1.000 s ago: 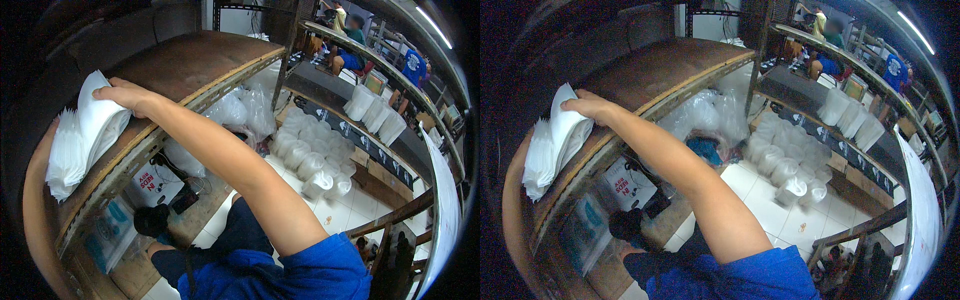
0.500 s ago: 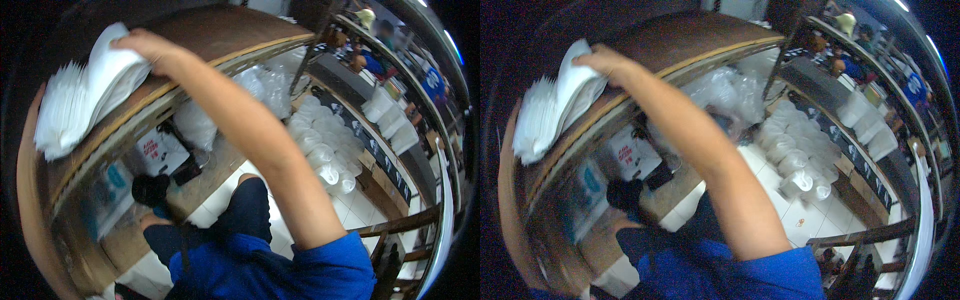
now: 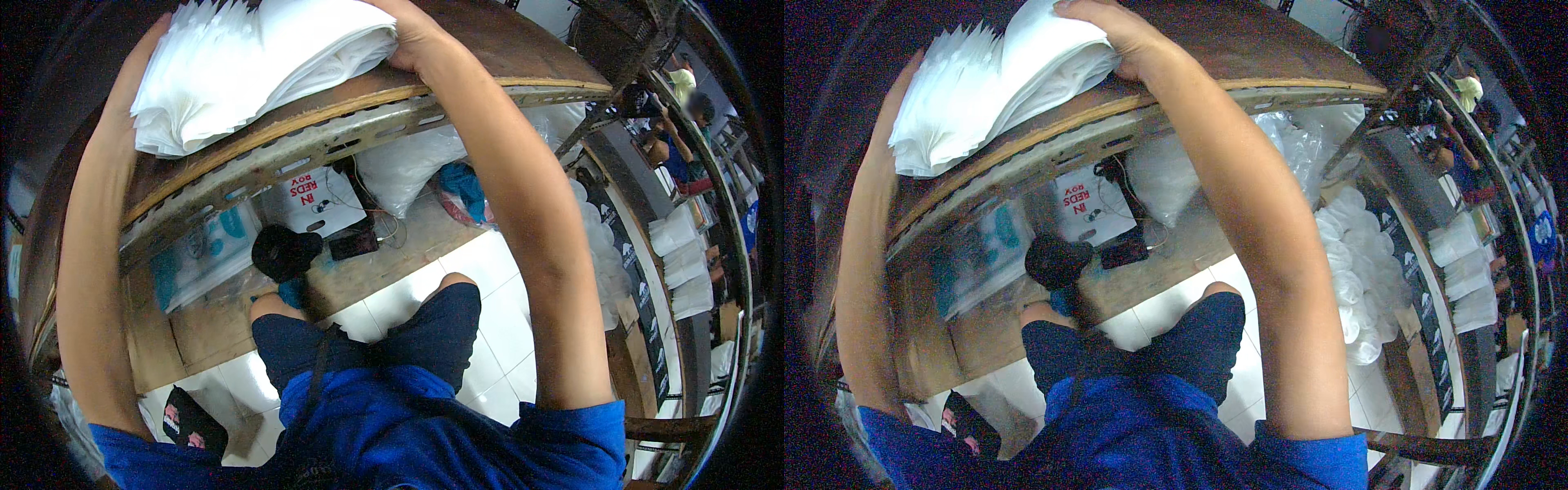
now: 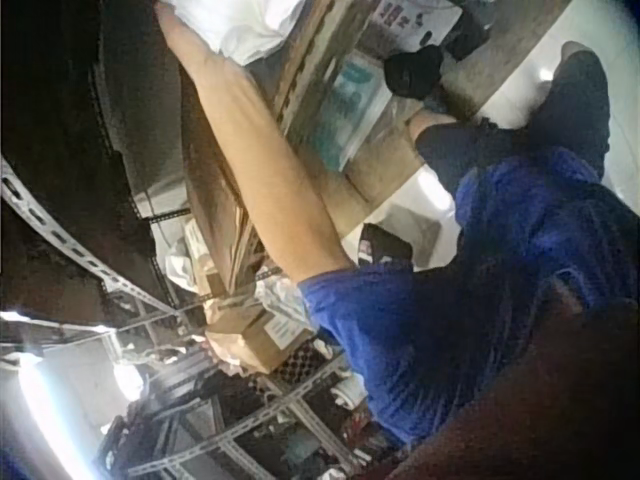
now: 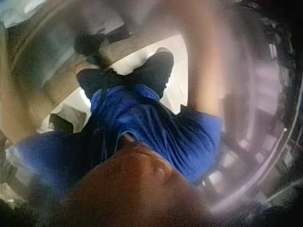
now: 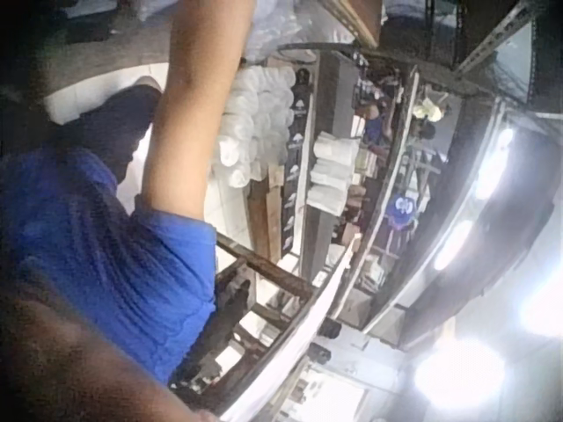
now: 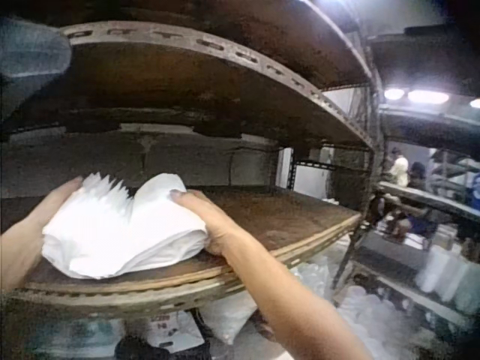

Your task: The person sits on the floor and repeatedly folds white plastic sheets. They retrieve sheets from a nearby shelf, fold them into smaller rectangles, and place the folded stacks on the floor.

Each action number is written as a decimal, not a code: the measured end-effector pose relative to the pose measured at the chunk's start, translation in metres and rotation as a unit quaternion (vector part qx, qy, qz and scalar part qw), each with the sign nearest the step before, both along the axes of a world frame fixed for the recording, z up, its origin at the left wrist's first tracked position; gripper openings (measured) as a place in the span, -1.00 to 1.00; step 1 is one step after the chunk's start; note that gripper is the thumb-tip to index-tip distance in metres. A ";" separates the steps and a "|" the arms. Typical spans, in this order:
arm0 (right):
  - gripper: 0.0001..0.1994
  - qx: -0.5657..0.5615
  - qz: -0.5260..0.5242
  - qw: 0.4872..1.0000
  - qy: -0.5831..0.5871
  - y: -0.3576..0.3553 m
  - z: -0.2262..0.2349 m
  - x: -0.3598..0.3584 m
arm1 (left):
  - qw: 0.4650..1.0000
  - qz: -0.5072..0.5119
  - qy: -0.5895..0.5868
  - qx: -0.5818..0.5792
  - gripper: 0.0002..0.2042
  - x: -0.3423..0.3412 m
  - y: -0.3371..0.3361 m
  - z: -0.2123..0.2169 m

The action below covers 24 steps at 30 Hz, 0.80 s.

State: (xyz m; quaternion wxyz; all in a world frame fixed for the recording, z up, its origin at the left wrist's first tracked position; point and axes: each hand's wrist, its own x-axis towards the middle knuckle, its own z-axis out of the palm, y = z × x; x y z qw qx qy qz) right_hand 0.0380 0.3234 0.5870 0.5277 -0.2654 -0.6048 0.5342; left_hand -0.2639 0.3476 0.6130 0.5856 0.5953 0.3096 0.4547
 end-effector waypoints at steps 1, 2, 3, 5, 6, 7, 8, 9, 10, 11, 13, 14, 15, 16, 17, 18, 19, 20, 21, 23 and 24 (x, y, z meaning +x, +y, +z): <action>-0.39 -0.009 -0.009 1.000 0.007 0.001 0.002 -0.002 | 1.000 -0.007 -0.013 -0.003 -0.45 0.002 -0.003 0.001; -0.41 -0.030 -0.001 0.999 0.018 0.001 0.003 -0.002 | 0.999 -0.017 -0.028 -0.005 -0.45 0.006 -0.006 0.003; -0.44 -0.052 0.004 0.998 0.027 0.000 0.002 0.000 | 0.999 -0.027 -0.042 -0.008 -0.45 0.011 -0.007 0.003; -0.52 -0.067 -0.017 0.997 0.033 -0.003 0.003 0.005 | 0.996 -0.048 -0.070 -0.013 -0.46 0.025 -0.017 0.000; -0.52 -0.074 -0.007 0.997 0.032 -0.007 0.006 0.004 | 0.997 -0.037 -0.061 -0.007 -0.51 0.032 -0.038 0.007; -0.52 -0.082 -0.004 0.996 0.028 -0.015 0.009 0.008 | 0.998 -0.033 -0.058 -0.003 -0.56 0.043 -0.056 0.012; -0.53 -0.092 0.008 0.995 0.030 -0.020 0.009 0.007 | 0.999 -0.020 -0.046 0.000 -0.61 0.050 -0.071 0.015; -0.51 -0.066 0.011 0.997 0.038 -0.027 0.012 0.005 | 0.998 -0.012 -0.054 0.002 -0.63 0.054 -0.074 0.016; -0.50 -0.065 0.000 0.997 0.031 -0.034 0.015 0.004 | 0.998 -0.006 -0.062 0.002 -0.65 0.059 -0.074 0.015; -0.50 -0.066 -0.012 0.998 0.022 -0.043 0.019 0.006 | 0.998 -0.002 -0.070 0.001 -0.67 0.066 -0.074 0.013; -0.51 -0.048 -0.126 0.990 -0.052 -0.102 0.047 0.052 | 0.980 -0.107 -0.163 -0.030 -0.67 0.135 -0.095 0.008; -0.51 -0.027 -0.098 0.994 -0.036 -0.098 0.033 0.045 | 0.985 -0.077 -0.153 -0.037 -0.68 0.131 -0.102 0.007; -0.53 0.063 -0.120 0.990 -0.041 -0.122 0.049 0.017 | 0.995 -0.043 -0.089 -0.020 -0.66 0.108 -0.115 0.039; -0.54 0.081 -0.220 0.966 -0.108 -0.152 0.045 0.031 | 0.988 -0.094 -0.123 -0.026 -0.65 0.138 -0.104 0.016; -0.55 0.129 -0.245 0.955 -0.103 -0.175 0.052 0.020 | 0.993 -0.061 -0.098 0.012 -0.65 0.140 -0.130 0.030; -0.55 0.145 -0.276 0.940 -0.135 -0.186 0.050 0.029 | 0.992 -0.069 -0.101 0.027 -0.65 0.162 -0.145 0.023; -0.54 0.154 -0.282 0.934 -0.154 -0.184 0.043 0.051 | 0.992 -0.069 -0.096 0.046 -0.64 0.184 -0.162 0.018; -0.54 0.157 -0.279 0.931 -0.175 -0.174 0.037 0.078 | 0.991 -0.071 -0.092 0.062 -0.64 0.206 -0.174 0.013; -0.53 0.161 -0.277 0.928 -0.189 -0.174 0.028 0.101 | 0.990 -0.097 -0.090 0.046 -0.60 0.220 -0.177 0.008; -0.46 0.089 -0.444 0.852 -0.263 -0.227 0.017 0.128 | 0.964 -0.230 -0.132 -0.021 -0.54 0.282 -0.176 -0.017; -0.42 0.064 -0.504 0.818 -0.271 -0.258 0.023 0.130 | 0.959 -0.254 -0.124 -0.012 -0.51 0.307 -0.186 -0.018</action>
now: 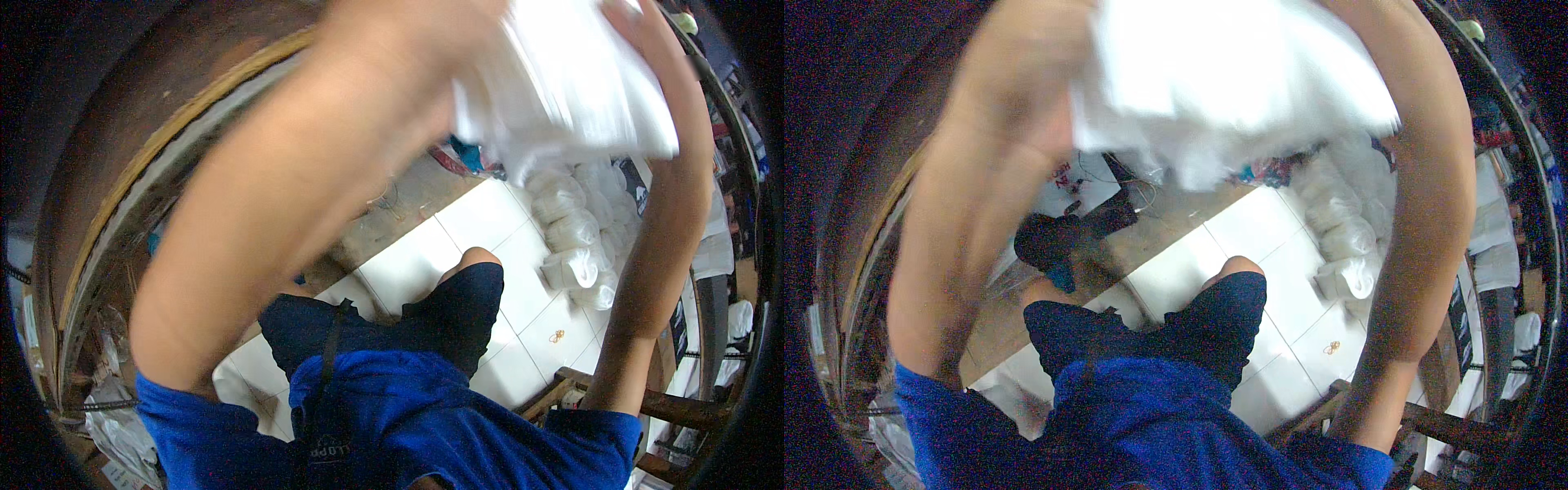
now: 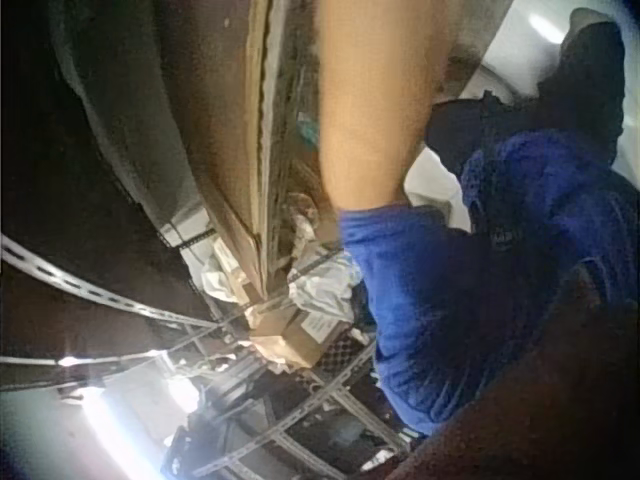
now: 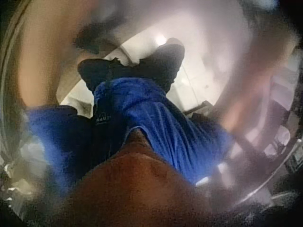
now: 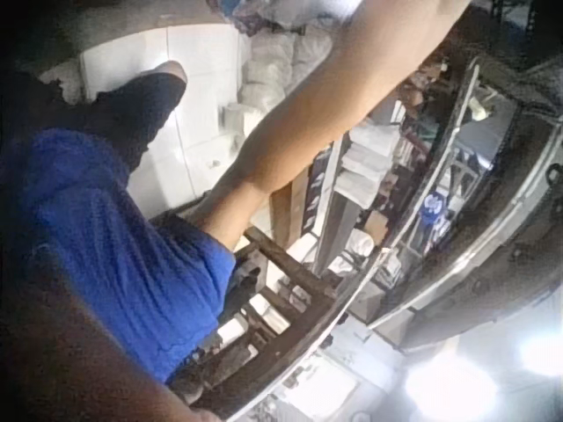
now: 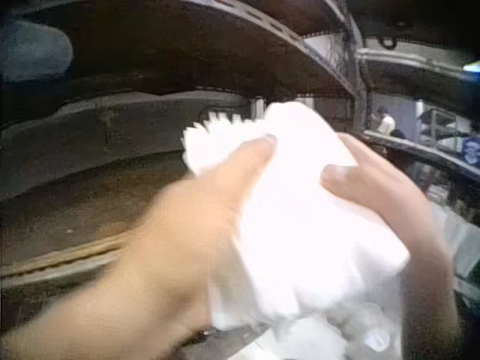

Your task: The person sits on the floor and repeatedly folds white plastic sheets. They retrieve sheets from a nearby shelf, fold them into smaller rectangles, and place the folded stacks on the floor.

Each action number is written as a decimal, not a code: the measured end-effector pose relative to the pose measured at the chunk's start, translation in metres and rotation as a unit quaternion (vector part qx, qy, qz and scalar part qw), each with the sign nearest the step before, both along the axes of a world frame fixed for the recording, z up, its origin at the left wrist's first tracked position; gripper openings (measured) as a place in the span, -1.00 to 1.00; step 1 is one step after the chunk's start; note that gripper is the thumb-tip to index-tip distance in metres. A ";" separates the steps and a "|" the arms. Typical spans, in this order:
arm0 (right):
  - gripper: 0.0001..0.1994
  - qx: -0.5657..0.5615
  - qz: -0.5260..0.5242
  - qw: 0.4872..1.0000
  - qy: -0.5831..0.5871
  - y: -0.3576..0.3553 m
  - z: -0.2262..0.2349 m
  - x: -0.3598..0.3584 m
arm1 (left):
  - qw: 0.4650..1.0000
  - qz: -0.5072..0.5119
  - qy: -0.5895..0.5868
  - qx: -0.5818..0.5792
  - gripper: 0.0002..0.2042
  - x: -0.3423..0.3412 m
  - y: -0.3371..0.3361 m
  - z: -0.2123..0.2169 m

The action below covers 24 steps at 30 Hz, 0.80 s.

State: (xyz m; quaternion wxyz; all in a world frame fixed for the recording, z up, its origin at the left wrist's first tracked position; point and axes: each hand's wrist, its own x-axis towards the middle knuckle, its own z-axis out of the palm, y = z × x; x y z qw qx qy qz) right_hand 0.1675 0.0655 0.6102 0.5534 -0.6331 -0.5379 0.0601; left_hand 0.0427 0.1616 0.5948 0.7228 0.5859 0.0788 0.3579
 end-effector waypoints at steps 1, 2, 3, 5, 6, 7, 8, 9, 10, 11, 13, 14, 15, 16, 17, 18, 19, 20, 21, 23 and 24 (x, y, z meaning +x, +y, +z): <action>-0.38 -0.010 -0.018 0.999 0.043 0.003 -0.018 0.001 | 0.999 0.032 0.037 0.013 -0.48 0.011 0.006 -0.018; -0.37 -0.015 -0.005 0.999 0.043 -0.003 -0.036 0.023 | 0.996 0.047 0.046 0.057 -0.46 0.027 0.017 -0.051; -0.37 -0.023 -0.006 0.999 0.035 -0.013 -0.051 0.047 | 0.998 0.031 0.048 0.006 -0.53 0.042 0.012 -0.066; -0.33 -0.045 -0.059 0.996 0.043 -0.034 -0.102 0.068 | 0.995 0.002 0.025 -0.095 -0.57 0.073 -0.007 -0.119; -0.31 -0.057 -0.069 0.995 0.048 -0.043 -0.132 0.086 | 0.990 -0.012 0.000 -0.139 -0.54 0.089 -0.016 -0.144; -0.29 -0.103 -0.083 0.991 -0.003 -0.049 -0.157 0.092 | 0.978 0.003 0.060 -0.199 -0.48 0.096 -0.022 -0.166; -0.30 -0.131 -0.073 0.988 0.044 -0.055 -0.183 0.099 | 0.958 0.007 0.114 -0.263 -0.42 0.108 -0.029 -0.189; -0.33 -0.160 -0.093 0.982 0.042 -0.063 -0.211 0.110 | 0.946 -0.006 0.155 -0.284 -0.35 0.119 -0.033 -0.214; -0.36 -0.181 -0.103 0.978 -0.010 -0.068 -0.237 0.120 | 0.932 -0.014 0.198 -0.304 -0.28 0.129 -0.035 -0.240; -0.37 -0.210 -0.128 0.969 0.034 -0.071 -0.253 0.118 | 0.907 0.003 0.291 -0.304 -0.25 0.139 -0.037 -0.255; -0.36 -0.240 -0.145 0.960 0.017 -0.078 -0.298 0.129 | 0.881 0.017 0.393 -0.264 -0.17 0.159 -0.040 -0.297; -0.36 -0.251 -0.154 0.955 0.019 -0.081 -0.318 0.134 | 0.889 -0.009 0.384 -0.249 -0.09 0.168 -0.034 -0.323; -0.36 -0.253 -0.169 0.952 0.030 -0.078 -0.341 0.136 | 0.895 -0.040 0.375 -0.237 -0.02 0.175 -0.028 -0.353; -0.35 -0.260 -0.183 0.947 0.040 -0.072 -0.361 0.136 | 0.899 -0.073 0.365 -0.231 0.06 0.182 -0.024 -0.385; -0.35 -0.245 -0.191 0.950 -0.005 -0.064 -0.378 0.134 | 0.896 -0.086 0.352 -0.255 0.07 0.186 -0.017 -0.417; -0.35 -0.252 -0.195 0.947 0.029 -0.055 -0.390 0.130 | 0.893 -0.103 0.338 -0.278 0.09 0.192 -0.012 -0.446; -0.37 -0.243 -0.204 0.948 -0.026 -0.059 -0.417 0.133 | 0.895 -0.122 0.324 -0.280 0.05 0.195 -0.011 -0.458; -0.39 -0.247 -0.200 0.948 0.014 -0.056 -0.428 0.132 | 0.898 -0.137 0.309 -0.282 0.02 0.197 -0.009 -0.469; -0.40 -0.251 -0.200 0.946 0.038 -0.055 -0.445 0.131 | 0.901 -0.148 0.295 -0.283 -0.01 0.196 -0.006 -0.479; -0.41 -0.270 -0.214 0.938 0.037 -0.052 -0.468 0.124 | 0.895 -0.139 0.341 -0.253 -0.07 0.192 -0.003 -0.484; -0.42 -0.270 -0.221 0.936 0.047 -0.054 -0.481 0.122 | 0.896 -0.139 0.351 -0.234 -0.08 0.194 -0.005 -0.499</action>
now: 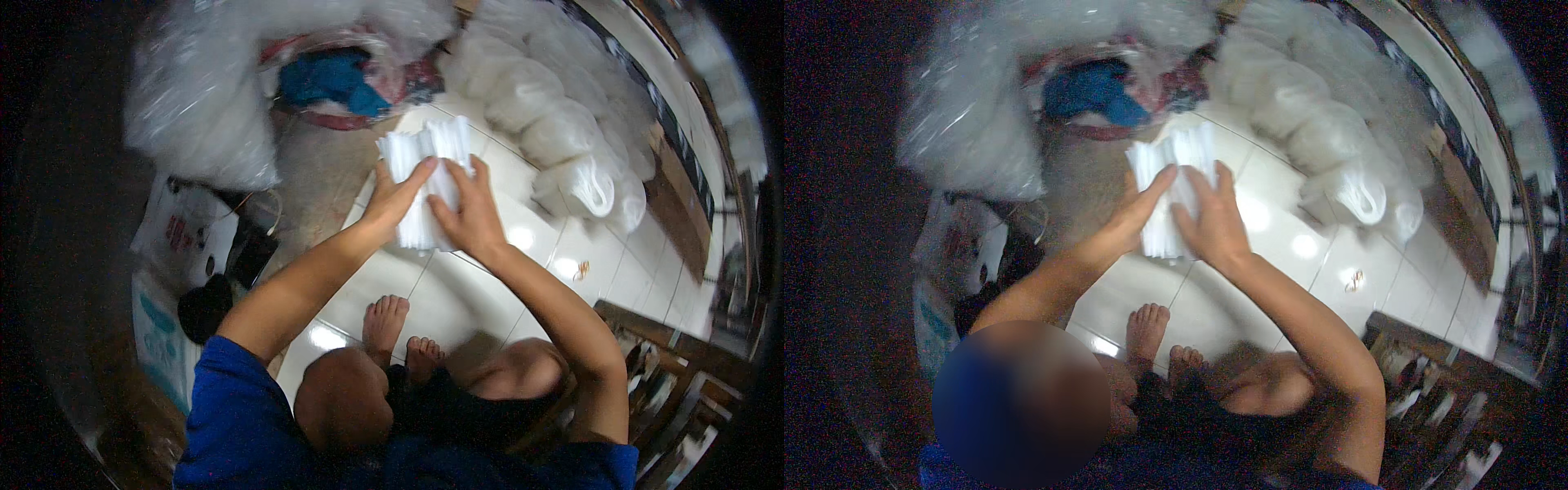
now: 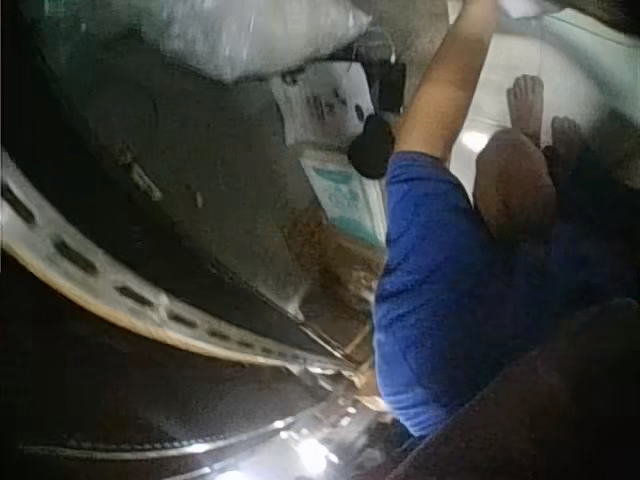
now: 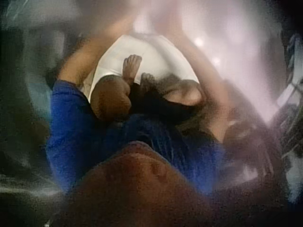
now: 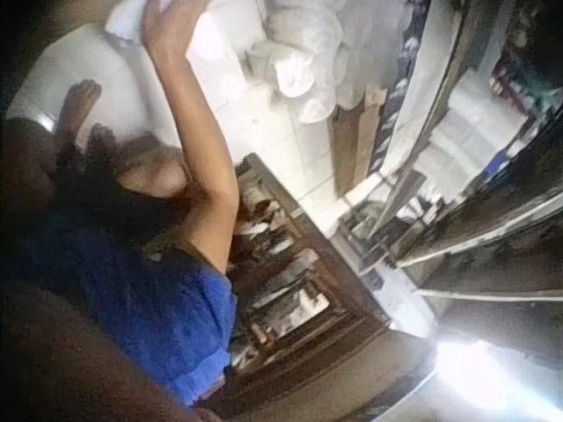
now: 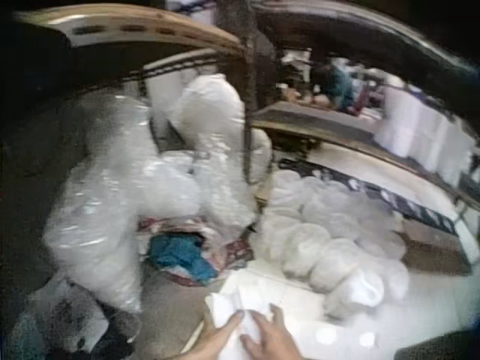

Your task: The person sits on the floor and repeatedly folds white plastic sheets. They retrieve sheets from a nearby shelf, fold them into smaller rectangles, and place the folded stacks on the floor.

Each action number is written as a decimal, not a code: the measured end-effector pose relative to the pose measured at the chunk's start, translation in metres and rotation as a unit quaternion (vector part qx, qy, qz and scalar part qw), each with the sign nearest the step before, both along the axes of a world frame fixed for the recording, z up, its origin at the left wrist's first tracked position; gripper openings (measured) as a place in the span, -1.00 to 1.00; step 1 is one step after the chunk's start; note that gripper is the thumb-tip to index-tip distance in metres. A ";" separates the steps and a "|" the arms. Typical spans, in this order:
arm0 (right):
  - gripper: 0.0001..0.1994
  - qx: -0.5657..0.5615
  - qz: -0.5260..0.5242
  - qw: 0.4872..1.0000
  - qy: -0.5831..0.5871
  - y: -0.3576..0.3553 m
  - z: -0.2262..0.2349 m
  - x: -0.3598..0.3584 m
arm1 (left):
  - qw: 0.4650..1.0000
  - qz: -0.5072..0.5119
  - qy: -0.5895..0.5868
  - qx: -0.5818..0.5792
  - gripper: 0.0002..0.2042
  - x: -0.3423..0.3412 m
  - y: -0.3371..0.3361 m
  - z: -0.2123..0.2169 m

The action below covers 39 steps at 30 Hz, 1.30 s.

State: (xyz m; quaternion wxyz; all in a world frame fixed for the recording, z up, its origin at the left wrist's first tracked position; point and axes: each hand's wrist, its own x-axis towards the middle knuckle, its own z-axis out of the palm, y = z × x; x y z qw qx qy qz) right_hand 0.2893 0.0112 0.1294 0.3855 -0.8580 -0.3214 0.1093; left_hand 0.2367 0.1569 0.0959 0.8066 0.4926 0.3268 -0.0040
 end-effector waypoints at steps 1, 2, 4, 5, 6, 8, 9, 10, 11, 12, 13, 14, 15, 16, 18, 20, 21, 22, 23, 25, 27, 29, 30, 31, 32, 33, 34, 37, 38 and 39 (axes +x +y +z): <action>-0.43 -0.009 -0.013 1.000 0.008 0.000 -0.010 -0.003 | 0.999 -0.004 0.010 0.042 -0.10 0.001 -0.003 -0.015; -0.44 -0.017 -0.025 0.999 0.016 -0.002 -0.019 -0.007 | 0.996 -0.007 0.017 0.085 -0.11 0.001 -0.007 -0.029; -0.44 -0.051 -0.053 0.997 0.034 -0.012 -0.035 -0.010 | 0.992 -0.046 0.014 0.119 -0.13 0.006 -0.019 -0.045; -0.46 -0.065 -0.064 0.995 0.042 -0.020 -0.040 -0.013 | 0.991 -0.062 0.017 0.119 -0.13 0.006 -0.026 -0.051; -0.45 -0.081 -0.072 0.994 0.032 -0.030 -0.048 -0.015 | 0.989 -0.078 0.019 0.120 -0.14 0.008 -0.035 -0.056; -0.45 -0.074 -0.081 0.988 0.108 -0.041 -0.048 -0.018 | 0.990 -0.098 0.000 0.097 -0.04 0.005 -0.050 -0.070; -0.45 -0.060 -0.102 0.988 0.098 -0.045 -0.053 -0.024 | 0.990 -0.114 -0.006 0.084 -0.01 0.002 -0.055 -0.073; -0.45 -0.049 -0.121 0.988 0.087 -0.050 -0.060 -0.031 | 0.990 -0.127 -0.012 0.067 0.02 -0.001 -0.062 -0.077; -0.45 -0.039 -0.139 0.987 0.075 -0.056 -0.066 -0.039 | 0.984 -0.168 -0.007 0.053 0.09 -0.003 -0.065 -0.081; -0.44 -0.066 -0.140 0.986 0.055 -0.061 -0.067 -0.047 | 0.980 -0.194 -0.002 0.043 0.02 -0.001 -0.072 -0.082; -0.43 -0.089 -0.137 0.986 0.037 -0.063 -0.066 -0.055 | 0.975 -0.217 0.005 0.037 -0.04 0.000 -0.074 -0.079; -0.42 -0.114 -0.133 0.984 0.021 -0.063 -0.066 -0.063 | 0.970 -0.239 0.011 0.031 -0.09 0.001 -0.078 -0.075; -0.36 -0.139 -0.127 0.982 0.033 -0.062 -0.070 -0.068 | 0.964 -0.259 0.048 0.046 -0.01 0.004 -0.080 -0.070; -0.35 -0.165 -0.123 0.979 0.013 -0.061 -0.074 -0.074 | 0.956 -0.288 0.049 0.042 0.07 0.006 -0.081 -0.071; -0.34 -0.216 -0.107 0.970 -0.025 -0.058 -0.083 -0.087 | 0.939 -0.337 0.054 0.036 0.22 0.007 -0.078 -0.074; -0.42 -0.254 -0.136 0.956 -0.062 -0.046 -0.097 -0.106 | 0.923 -0.378 0.067 0.037 0.25 0.007 -0.076 -0.075; -0.45 -0.277 -0.148 0.948 -0.055 -0.036 -0.095 -0.115 | 0.916 -0.395 0.061 0.042 0.24 0.005 -0.073 -0.083; -0.47 -0.304 -0.167 0.937 -0.047 -0.028 -0.093 -0.125 | 0.907 -0.416 0.051 0.045 0.24 0.003 -0.074 -0.090; -0.52 -0.309 -0.188 0.928 -0.090 -0.023 -0.109 -0.136 | 0.904 -0.421 0.062 0.042 0.23 -0.001 -0.076 -0.096; -0.59 -0.290 -0.180 0.939 -0.041 -0.016 -0.101 -0.146 | 0.902 -0.422 0.080 0.043 0.21 -0.008 -0.072 -0.115; -0.64 -0.258 -0.173 0.950 -0.018 -0.014 -0.095 -0.160 | 0.908 -0.409 0.088 0.029 0.17 -0.013 -0.070 -0.135; -0.67 -0.213 -0.171 0.962 -0.024 -0.014 -0.089 -0.173 | 0.913 -0.399 0.083 -0.031 0.01 -0.024 -0.061 -0.153; -0.66 -0.185 -0.175 0.967 -0.028 -0.012 -0.090 -0.180 | 0.910 -0.403 0.089 -0.043 -0.05 -0.031 -0.059 -0.148; -0.65 -0.163 -0.174 0.970 -0.038 -0.012 -0.091 -0.188 | 0.908 -0.405 0.089 -0.061 -0.11 -0.038 -0.062 -0.139; -0.63 -0.142 -0.171 0.974 -0.049 -0.013 -0.092 -0.196 | 0.907 -0.405 0.089 -0.078 -0.16 -0.047 -0.062 -0.129; -0.65 -0.122 -0.171 0.977 -0.043 -0.018 -0.092 -0.201 | 0.915 -0.391 0.093 -0.035 -0.28 -0.061 -0.066 -0.101; -0.66 -0.084 -0.170 0.981 -0.044 -0.022 -0.091 -0.206 | 0.909 -0.395 0.126 -0.043 -0.29 -0.066 -0.062 -0.104; -0.68 0.066 -0.177 0.982 -0.030 -0.046 -0.093 -0.211 | 0.881 -0.438 0.160 -0.082 -0.33 -0.071 -0.057 -0.113; -0.66 0.117 -0.222 0.968 -0.017 -0.055 -0.093 -0.209 | 0.886 -0.437 0.115 -0.103 -0.33 -0.070 -0.060 -0.109; -0.64 0.168 -0.271 0.948 0.001 -0.067 -0.094 -0.209 | 0.886 -0.441 0.076 -0.125 -0.33 -0.073 -0.068 -0.107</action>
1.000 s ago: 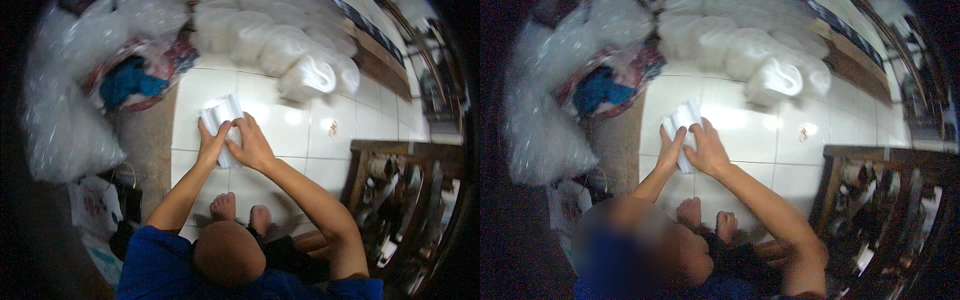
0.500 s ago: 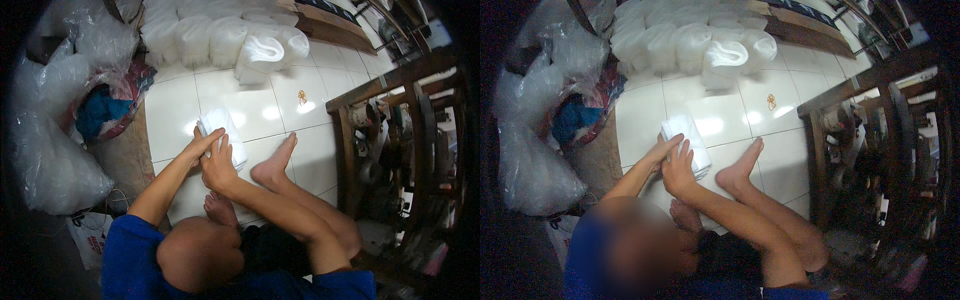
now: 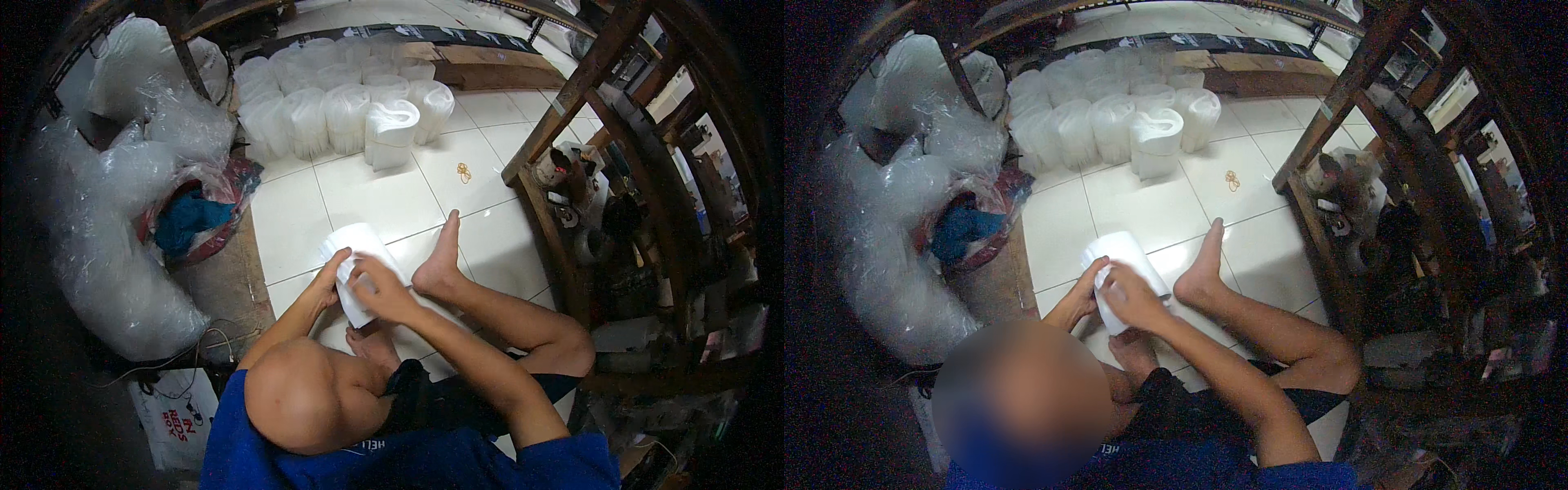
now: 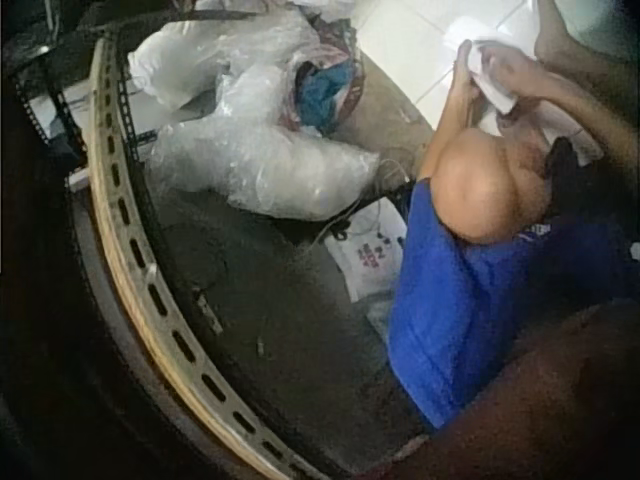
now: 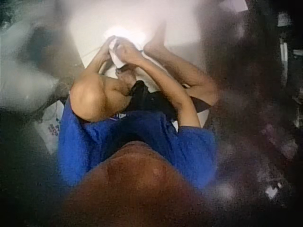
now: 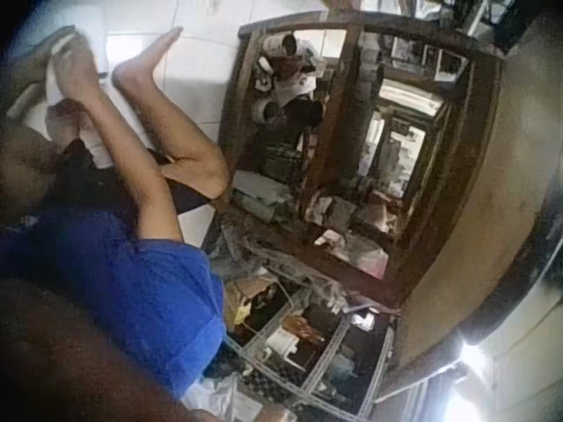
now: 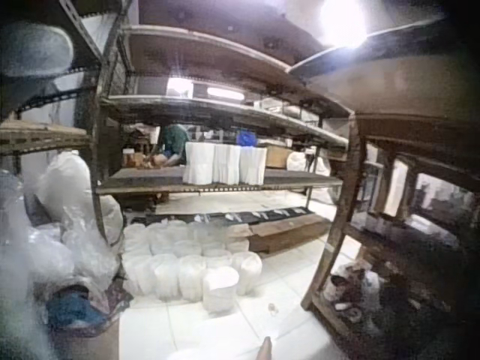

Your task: The person sits on the floor and repeatedly folds white plastic sheets. They retrieve sheets from a nearby shelf, fold them into smaller rectangles, and place the folded stacks on the floor.

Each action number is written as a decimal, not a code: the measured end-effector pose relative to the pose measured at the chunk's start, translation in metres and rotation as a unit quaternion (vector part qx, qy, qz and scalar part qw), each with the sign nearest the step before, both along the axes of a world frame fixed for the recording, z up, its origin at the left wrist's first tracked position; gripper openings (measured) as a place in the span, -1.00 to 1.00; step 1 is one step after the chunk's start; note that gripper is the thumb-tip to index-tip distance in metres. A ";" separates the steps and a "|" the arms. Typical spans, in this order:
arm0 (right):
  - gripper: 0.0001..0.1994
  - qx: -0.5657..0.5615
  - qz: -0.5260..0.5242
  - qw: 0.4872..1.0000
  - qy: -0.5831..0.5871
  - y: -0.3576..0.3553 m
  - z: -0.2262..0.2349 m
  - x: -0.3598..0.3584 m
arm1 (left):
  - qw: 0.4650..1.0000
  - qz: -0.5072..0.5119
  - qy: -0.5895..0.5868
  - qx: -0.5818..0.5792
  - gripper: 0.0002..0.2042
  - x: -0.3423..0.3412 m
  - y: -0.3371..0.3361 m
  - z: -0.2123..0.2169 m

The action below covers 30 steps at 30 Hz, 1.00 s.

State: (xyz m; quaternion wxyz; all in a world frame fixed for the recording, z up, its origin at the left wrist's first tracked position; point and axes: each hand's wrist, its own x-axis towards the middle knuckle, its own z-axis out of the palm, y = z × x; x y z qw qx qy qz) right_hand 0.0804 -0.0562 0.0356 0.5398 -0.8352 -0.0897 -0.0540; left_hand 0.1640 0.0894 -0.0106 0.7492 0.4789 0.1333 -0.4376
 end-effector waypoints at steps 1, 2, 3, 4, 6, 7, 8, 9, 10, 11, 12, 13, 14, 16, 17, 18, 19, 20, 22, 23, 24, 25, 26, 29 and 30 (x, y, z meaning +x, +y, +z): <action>-0.62 0.061 -0.043 0.997 0.012 -0.006 0.008 0.001 | 0.999 0.009 -0.025 -0.033 -0.33 -0.003 0.000 0.006; -0.52 0.020 -0.096 0.995 0.001 -0.014 0.017 0.005 | 0.999 -0.014 -0.024 -0.044 -0.30 0.002 0.001 0.013; -0.43 -0.017 -0.147 0.989 -0.011 -0.018 0.031 0.008 | 0.998 -0.028 -0.048 -0.033 -0.30 0.004 0.005 0.030; -0.15 -0.095 -0.168 0.981 0.033 -0.024 0.036 0.008 | 0.996 -0.049 -0.074 -0.028 -0.29 0.006 0.003 0.053; 0.03 -0.042 -0.132 0.986 0.090 -0.027 0.045 0.011 | 0.989 -0.089 -0.114 0.012 -0.27 0.018 -0.002 0.083; 0.13 -0.016 -0.111 0.987 0.117 -0.025 0.050 0.014 | 0.982 -0.105 -0.151 0.034 -0.26 0.022 -0.004 0.097; 0.16 0.012 -0.100 0.989 0.105 -0.023 0.055 0.018 | 0.973 -0.120 -0.188 0.056 -0.25 0.025 -0.005 0.112; 0.19 0.038 -0.088 0.991 0.093 -0.022 0.063 0.021 | 0.962 -0.134 -0.224 0.075 -0.24 0.027 -0.008 0.127; 0.22 0.063 -0.075 0.992 0.082 -0.020 0.070 0.024 | 0.951 -0.143 -0.260 0.081 -0.21 0.033 -0.009 0.136; 0.25 0.087 -0.060 0.992 0.070 -0.017 0.079 0.029 | 0.942 -0.154 -0.278 0.106 -0.19 0.039 -0.007 0.150; 0.24 0.113 -0.049 0.987 0.106 -0.013 0.091 0.026 | 0.934 -0.166 -0.288 0.131 -0.16 0.041 -0.006 0.161; 0.25 0.122 -0.046 0.985 0.108 -0.011 0.093 0.032 | 0.925 -0.177 -0.298 0.156 -0.14 0.046 -0.004 0.168; 0.26 0.132 -0.042 0.984 0.110 -0.008 0.096 0.039 | 0.924 -0.176 -0.294 0.167 -0.04 0.058 -0.003 0.164; 0.27 0.109 -0.064 0.987 0.097 -0.007 0.091 0.047 | 0.921 -0.149 -0.316 0.171 0.01 0.063 -0.007 0.162; 0.28 0.075 -0.088 0.990 0.076 -0.007 0.086 0.052 | 0.919 -0.136 -0.327 0.173 0.03 0.066 -0.010 0.161; 0.28 0.043 -0.112 0.991 0.058 -0.005 0.079 0.054 | 0.915 -0.126 -0.352 0.155 0.04 0.066 -0.011 0.154; 0.28 0.031 -0.111 0.993 0.037 -0.006 0.071 0.057 | 0.909 -0.116 -0.376 0.137 0.06 0.066 -0.012 0.145; 0.29 0.018 -0.111 0.994 0.016 -0.007 0.062 0.060 | 0.902 -0.106 -0.401 0.118 0.07 0.065 -0.012 0.137; 0.31 -0.020 -0.113 0.993 -0.012 -0.014 0.047 0.059 | 0.920 -0.092 -0.370 0.085 0.09 0.054 -0.014 0.124; 0.31 -0.033 -0.113 0.993 -0.015 -0.016 0.041 0.061 | 0.929 -0.084 -0.354 0.069 0.10 0.049 -0.014 0.120; 0.32 -0.049 -0.111 0.992 -0.016 -0.018 0.035 0.060 | 0.943 -0.078 -0.318 0.067 0.14 0.045 -0.016 0.113; 0.33 -0.065 -0.109 0.992 -0.017 -0.019 0.029 0.061 | 0.935 -0.075 -0.340 0.061 0.15 0.046 -0.016 0.101; 0.33 -0.058 -0.103 0.993 -0.025 -0.020 0.021 0.061 | 0.928 -0.072 -0.362 0.056 0.16 0.048 -0.017 0.087; 0.34 -0.062 -0.080 0.993 -0.065 -0.030 0.010 0.068 | 0.880 -0.056 -0.470 0.038 0.19 0.060 -0.019 0.057; 0.34 -0.078 -0.069 0.992 -0.075 -0.038 0.013 0.069 | 0.860 -0.050 -0.507 0.034 0.20 0.063 -0.017 0.049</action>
